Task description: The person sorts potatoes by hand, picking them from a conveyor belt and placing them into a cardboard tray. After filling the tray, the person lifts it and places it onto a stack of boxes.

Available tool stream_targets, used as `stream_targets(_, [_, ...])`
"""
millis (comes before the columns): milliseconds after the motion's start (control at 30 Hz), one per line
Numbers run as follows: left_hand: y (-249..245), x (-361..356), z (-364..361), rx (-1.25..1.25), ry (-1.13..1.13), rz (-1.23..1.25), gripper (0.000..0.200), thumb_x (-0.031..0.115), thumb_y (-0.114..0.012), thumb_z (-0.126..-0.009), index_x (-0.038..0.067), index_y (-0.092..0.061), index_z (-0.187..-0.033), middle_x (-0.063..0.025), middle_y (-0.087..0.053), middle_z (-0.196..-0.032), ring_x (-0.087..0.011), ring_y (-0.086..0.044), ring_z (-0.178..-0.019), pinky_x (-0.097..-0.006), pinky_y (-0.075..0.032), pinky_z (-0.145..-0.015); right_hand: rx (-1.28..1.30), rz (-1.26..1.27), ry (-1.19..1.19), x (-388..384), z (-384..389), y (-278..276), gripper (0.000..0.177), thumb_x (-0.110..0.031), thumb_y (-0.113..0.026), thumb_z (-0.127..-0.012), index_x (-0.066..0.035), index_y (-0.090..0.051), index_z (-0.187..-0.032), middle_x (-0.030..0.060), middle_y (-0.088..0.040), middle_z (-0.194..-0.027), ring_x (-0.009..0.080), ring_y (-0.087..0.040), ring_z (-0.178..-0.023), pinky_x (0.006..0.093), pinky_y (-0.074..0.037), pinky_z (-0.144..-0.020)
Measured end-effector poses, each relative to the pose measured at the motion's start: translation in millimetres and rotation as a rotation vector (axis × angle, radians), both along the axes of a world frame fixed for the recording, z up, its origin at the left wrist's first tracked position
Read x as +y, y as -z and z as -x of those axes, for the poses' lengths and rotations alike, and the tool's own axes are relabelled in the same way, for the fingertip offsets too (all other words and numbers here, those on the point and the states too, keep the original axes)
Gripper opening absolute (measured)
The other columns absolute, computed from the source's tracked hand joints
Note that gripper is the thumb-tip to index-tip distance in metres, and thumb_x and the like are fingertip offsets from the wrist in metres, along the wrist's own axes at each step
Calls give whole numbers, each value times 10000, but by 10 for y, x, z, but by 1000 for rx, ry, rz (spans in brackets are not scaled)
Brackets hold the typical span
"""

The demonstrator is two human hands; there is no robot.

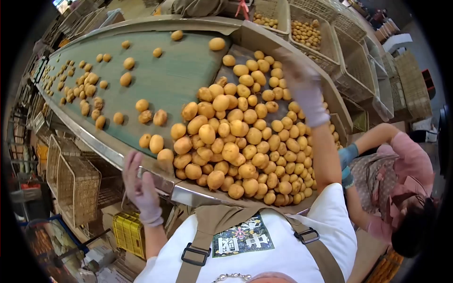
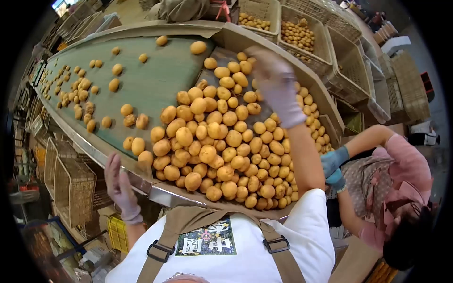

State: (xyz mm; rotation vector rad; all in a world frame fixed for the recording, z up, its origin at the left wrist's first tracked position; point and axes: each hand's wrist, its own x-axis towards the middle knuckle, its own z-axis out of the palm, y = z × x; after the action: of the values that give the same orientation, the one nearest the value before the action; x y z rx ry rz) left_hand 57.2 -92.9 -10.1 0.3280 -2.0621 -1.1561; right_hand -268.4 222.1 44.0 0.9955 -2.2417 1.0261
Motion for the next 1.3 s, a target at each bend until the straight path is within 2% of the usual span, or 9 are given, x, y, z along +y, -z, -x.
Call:
stream_targets(67, [-124, 258, 129, 25, 110, -143, 462, -35, -533, -882, -12, -625, -1334, -146, -513, -1469, -223, -529, -1297, -307, -461, -1023, -22, -135, -94, -545, -60, 310, 248, -124, -612, -915, -88, -696, -1145, 121, -717, -1083, 349, -682, -937, 409, -553, -833])
stream_targets(200, [-237, 510, 211, 43, 300, -285, 457, -53, -540, -874, -29, -626, -1322, -172, -475, -1474, -272, -471, -1371, -387, -389, -1146, -464, -456, -195, -1284, 80, 724, 390, -279, -538, -952, -93, -666, -1269, 131, -576, -1423, 327, -571, -1269, 399, -446, -1074])
stream_targets(300, [-249, 465, 98, 14, 250, -276, 464, -81, -500, -866, -38, -627, -1310, -175, -516, -1435, -258, -501, -1344, -370, -416, -1123, -669, -667, -203, -1247, 119, 504, 545, -435, -586, -904, -59, -645, -1295, 161, -573, -1371, 344, -540, -1284, 400, -415, -1095])
stream_targets(467, [-217, 416, 105, 49, 240, -402, 433, -72, -507, -872, -49, -638, -1284, -178, -552, -1390, -251, -543, -1285, -355, -439, -1086, -940, -165, -121, -891, 161, 644, 323, -259, -662, -894, -19, -667, -1109, 131, -699, -1045, 279, -676, -992, 347, -526, -904])
stream_targets(633, [-229, 386, 284, 20, 385, -402, 416, -54, -519, -893, -56, -630, -1293, -162, -545, -1395, -254, -527, -1316, -364, -421, -1115, -333, -355, -320, -1246, -257, 445, 406, -140, -549, -906, -102, -645, -1299, 155, -628, -1296, 311, -650, -1125, 392, -508, -990])
stream_targets(733, [-232, 406, 310, 38, 449, -456, 417, -48, -518, -900, -54, -630, -1301, -157, -544, -1407, -241, -519, -1324, -371, -407, -1126, -568, -916, -127, -1553, -381, 357, 512, -292, -547, -893, -113, -605, -1370, 170, -537, -1452, 344, -580, -1266, 409, -462, -1077])
stream_targets(933, [-154, 455, 19, 54, 368, -607, 395, -23, -503, -935, -45, -626, -1309, -166, -551, -1413, -241, -541, -1312, -377, -408, -1131, -458, -1033, 65, -1285, -164, 417, 544, -340, -615, -851, -199, -599, -1376, 187, -605, -1259, 353, -639, -1119, 439, -514, -954])
stream_targets(1167, [-132, 507, 20, 204, 799, -1716, 487, 338, -404, -1080, 44, -506, -1454, -151, -577, -1413, -307, -552, -1322, -473, -428, -1144, -566, -654, -131, -997, -218, 477, 396, -154, -646, -835, -187, -647, -1229, 134, -631, -1179, 345, -640, -1059, 435, -513, -921])
stream_targets(1300, [-6, 605, 199, 336, 1014, -2011, 553, 469, -356, -1080, 191, -406, -1555, -154, -411, -1570, -363, -367, -1460, -569, -244, -1221, -1015, 0, -510, -1005, -803, 80, 420, -151, -674, -902, -15, -600, -1293, 83, -615, -1189, 130, -592, -1031, 295, -500, -899])
